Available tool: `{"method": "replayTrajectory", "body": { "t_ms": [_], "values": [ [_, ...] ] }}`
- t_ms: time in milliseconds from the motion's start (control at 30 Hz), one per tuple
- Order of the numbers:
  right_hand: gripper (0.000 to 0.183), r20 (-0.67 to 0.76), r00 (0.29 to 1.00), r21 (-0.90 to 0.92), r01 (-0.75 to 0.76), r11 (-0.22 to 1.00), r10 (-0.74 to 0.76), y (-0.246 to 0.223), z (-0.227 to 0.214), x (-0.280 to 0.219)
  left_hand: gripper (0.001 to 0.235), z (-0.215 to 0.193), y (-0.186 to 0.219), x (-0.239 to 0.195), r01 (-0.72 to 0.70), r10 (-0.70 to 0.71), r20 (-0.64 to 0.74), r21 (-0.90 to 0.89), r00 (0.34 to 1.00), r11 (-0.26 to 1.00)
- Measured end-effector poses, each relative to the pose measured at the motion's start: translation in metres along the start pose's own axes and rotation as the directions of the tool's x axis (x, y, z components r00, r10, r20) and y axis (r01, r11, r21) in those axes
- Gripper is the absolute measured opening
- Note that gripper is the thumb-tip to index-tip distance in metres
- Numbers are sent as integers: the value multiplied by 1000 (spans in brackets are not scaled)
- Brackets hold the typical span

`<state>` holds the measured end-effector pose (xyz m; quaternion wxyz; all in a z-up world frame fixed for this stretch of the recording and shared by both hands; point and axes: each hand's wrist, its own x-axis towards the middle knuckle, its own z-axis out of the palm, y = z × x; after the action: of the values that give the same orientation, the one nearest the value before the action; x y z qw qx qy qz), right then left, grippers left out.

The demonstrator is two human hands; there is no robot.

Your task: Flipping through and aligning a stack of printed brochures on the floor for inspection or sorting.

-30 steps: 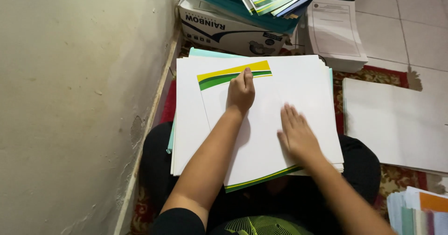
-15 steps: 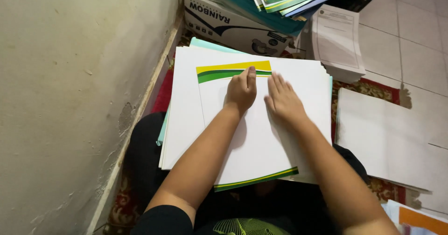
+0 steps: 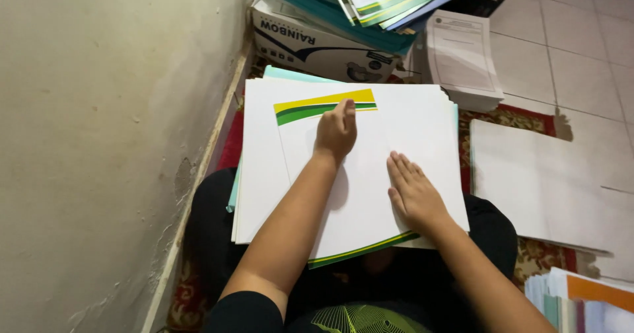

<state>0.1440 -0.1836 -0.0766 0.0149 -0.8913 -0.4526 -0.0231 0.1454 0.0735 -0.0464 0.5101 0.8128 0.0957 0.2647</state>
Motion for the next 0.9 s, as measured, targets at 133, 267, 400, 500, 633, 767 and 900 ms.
{"method": "replayTrajectory", "body": {
  "t_ms": [133, 267, 400, 500, 633, 767, 900],
  "values": [
    [66, 10, 997, 17, 73, 997, -73, 7, 2, -2, 64, 5, -5, -2, -17, 19, -39, 34, 999, 999],
    [64, -78, 985, -10, 155, 988, -156, 27, 15, 53, 69, 6, -11, -2, -47, 51, -44, 69, 998, 996],
    [62, -109, 984, 82, 149, 985, -139, 38, 12, 130, 71, 9, -19, 1, -28, 31, -67, 49, 997, 998],
    [63, -100, 989, 131, 121, 984, -109, 35, 0, 157, 66, 9, -19, 1, -61, 66, -43, 107, 997, 992],
    [66, -61, 994, 137, 103, 985, -95, 34, -1, 141, 59, 12, -21, 3, -104, 111, -27, 178, 993, 979],
    [65, -65, 991, 95, 119, 988, -114, 28, 0, 81, 50, 21, -32, 4, -166, 185, -39, 290, 982, 943],
    [67, 58, 996, 41, 72, 997, -75, 5, -12, 13, 36, 27, -29, 0, -211, 275, -119, 382, 954, 900]
  ]
}}
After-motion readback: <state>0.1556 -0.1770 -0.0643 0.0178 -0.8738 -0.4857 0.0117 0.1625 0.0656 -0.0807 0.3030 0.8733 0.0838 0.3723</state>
